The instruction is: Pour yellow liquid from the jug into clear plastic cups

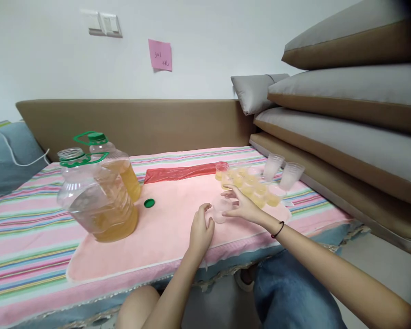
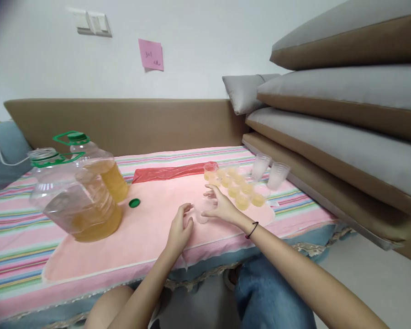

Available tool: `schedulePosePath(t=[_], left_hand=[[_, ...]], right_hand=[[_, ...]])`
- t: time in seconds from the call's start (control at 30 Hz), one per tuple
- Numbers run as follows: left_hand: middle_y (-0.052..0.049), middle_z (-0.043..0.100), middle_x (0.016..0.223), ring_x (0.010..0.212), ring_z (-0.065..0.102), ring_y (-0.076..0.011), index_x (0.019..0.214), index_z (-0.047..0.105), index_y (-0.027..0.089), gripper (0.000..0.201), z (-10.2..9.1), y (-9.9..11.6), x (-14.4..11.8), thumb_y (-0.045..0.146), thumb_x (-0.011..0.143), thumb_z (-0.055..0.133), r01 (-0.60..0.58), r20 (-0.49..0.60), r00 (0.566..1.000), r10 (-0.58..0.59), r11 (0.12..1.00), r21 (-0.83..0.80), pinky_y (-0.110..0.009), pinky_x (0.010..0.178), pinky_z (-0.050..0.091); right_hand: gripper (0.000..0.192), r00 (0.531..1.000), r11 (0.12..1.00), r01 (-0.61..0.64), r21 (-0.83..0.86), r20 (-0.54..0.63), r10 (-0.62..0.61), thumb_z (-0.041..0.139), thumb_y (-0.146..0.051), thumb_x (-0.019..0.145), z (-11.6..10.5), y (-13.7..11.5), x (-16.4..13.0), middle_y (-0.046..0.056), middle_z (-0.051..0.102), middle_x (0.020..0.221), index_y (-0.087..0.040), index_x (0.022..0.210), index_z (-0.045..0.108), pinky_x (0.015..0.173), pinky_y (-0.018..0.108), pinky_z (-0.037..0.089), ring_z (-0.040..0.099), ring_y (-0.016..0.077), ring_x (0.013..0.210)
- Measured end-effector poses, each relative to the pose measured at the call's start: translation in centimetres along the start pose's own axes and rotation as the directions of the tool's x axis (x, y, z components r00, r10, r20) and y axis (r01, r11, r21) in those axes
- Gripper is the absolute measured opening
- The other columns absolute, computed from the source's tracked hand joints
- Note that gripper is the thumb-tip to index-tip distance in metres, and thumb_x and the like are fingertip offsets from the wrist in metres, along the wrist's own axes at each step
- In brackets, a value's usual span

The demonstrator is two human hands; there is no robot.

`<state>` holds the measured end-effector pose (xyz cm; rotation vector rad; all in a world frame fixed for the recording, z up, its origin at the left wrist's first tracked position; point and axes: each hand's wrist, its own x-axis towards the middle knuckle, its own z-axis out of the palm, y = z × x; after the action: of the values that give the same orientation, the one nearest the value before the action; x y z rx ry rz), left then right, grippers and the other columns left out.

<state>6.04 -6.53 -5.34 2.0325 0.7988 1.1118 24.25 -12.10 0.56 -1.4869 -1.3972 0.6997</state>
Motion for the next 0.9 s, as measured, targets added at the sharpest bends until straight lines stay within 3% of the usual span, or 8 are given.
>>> schedulePosePath(t=[0.4,0.5,0.6,0.73,0.83,0.9], left_hand=[[-0.013,0.062,0.125,0.117,0.059,-0.0240,0.123,0.048,0.019,0.045,-1.3,0.8,-1.2,0.008,0.079,0.046,0.021,-0.080,0.996,-0.025,0.998,-0.061,-0.045,0.100,0.048],[-0.012,0.063,0.124,0.117,0.059,-0.0237,0.121,0.050,0.019,0.042,-2.1,1.1,-1.1,0.008,0.081,0.044,0.001,-0.139,0.990,-0.008,0.999,-0.050,-0.045,0.100,0.048],[-0.011,0.063,0.121,0.115,0.059,-0.0231,0.119,0.051,0.019,0.039,-3.6,1.3,-0.9,0.008,0.082,0.044,-0.023,-0.242,0.970,0.016,0.999,-0.027,-0.045,0.099,0.048],[-0.012,0.061,0.119,0.116,0.057,-0.0230,0.117,0.052,0.019,0.034,-7.0,1.3,-0.6,0.012,0.085,0.043,-0.059,-0.430,0.900,0.074,0.997,0.048,-0.045,0.100,0.046],[-0.012,0.058,0.120,0.120,0.053,-0.0232,0.115,0.052,0.019,0.029,-10.4,1.2,-0.7,0.014,0.088,0.043,-0.060,-0.580,0.805,0.124,0.990,0.128,-0.046,0.106,0.040],[-0.013,0.054,0.124,0.125,0.049,-0.0233,0.116,0.050,0.020,0.028,-12.6,1.1,-1.1,0.017,0.089,0.045,-0.032,-0.681,0.718,0.140,0.985,0.169,-0.046,0.110,0.036]], right_hand=[[0.085,0.999,0.999,-0.044,0.001,0.006,0.044,0.085,-0.040,0.056,1.2,1.6,-0.8,0.014,0.055,0.132,-0.027,0.128,0.042,0.096,0.052,0.048,0.054,0.0303,0.122],[0.086,0.998,0.997,-0.056,-0.048,0.014,0.056,0.086,-0.043,0.055,0.7,0.7,-0.8,0.014,0.051,0.138,-0.029,0.128,0.043,0.097,0.053,0.048,0.052,0.0322,0.126],[0.083,1.000,0.998,0.018,-0.068,-0.002,-0.018,0.086,-0.042,0.058,0.3,-1.3,-0.5,0.012,0.051,0.141,-0.032,0.130,0.045,0.102,0.053,0.045,0.048,0.0319,0.132],[0.064,0.984,0.984,0.174,0.026,-0.039,-0.173,0.081,-0.042,0.068,1.8,-5.1,0.7,0.007,0.058,0.135,-0.035,0.124,0.050,0.104,0.050,0.044,0.052,0.0284,0.129],[0.049,0.966,0.959,0.258,0.118,-0.024,-0.257,0.078,-0.041,0.073,5.1,-7.5,2.1,0.006,0.061,0.128,-0.034,0.116,0.055,0.103,0.049,0.046,0.057,0.0269,0.123],[0.046,0.958,0.946,0.277,0.169,0.024,-0.285,0.077,-0.040,0.074,8.2,-8.3,3.3,0.006,0.061,0.128,-0.032,0.113,0.055,0.102,0.048,0.046,0.058,0.0262,0.121]])
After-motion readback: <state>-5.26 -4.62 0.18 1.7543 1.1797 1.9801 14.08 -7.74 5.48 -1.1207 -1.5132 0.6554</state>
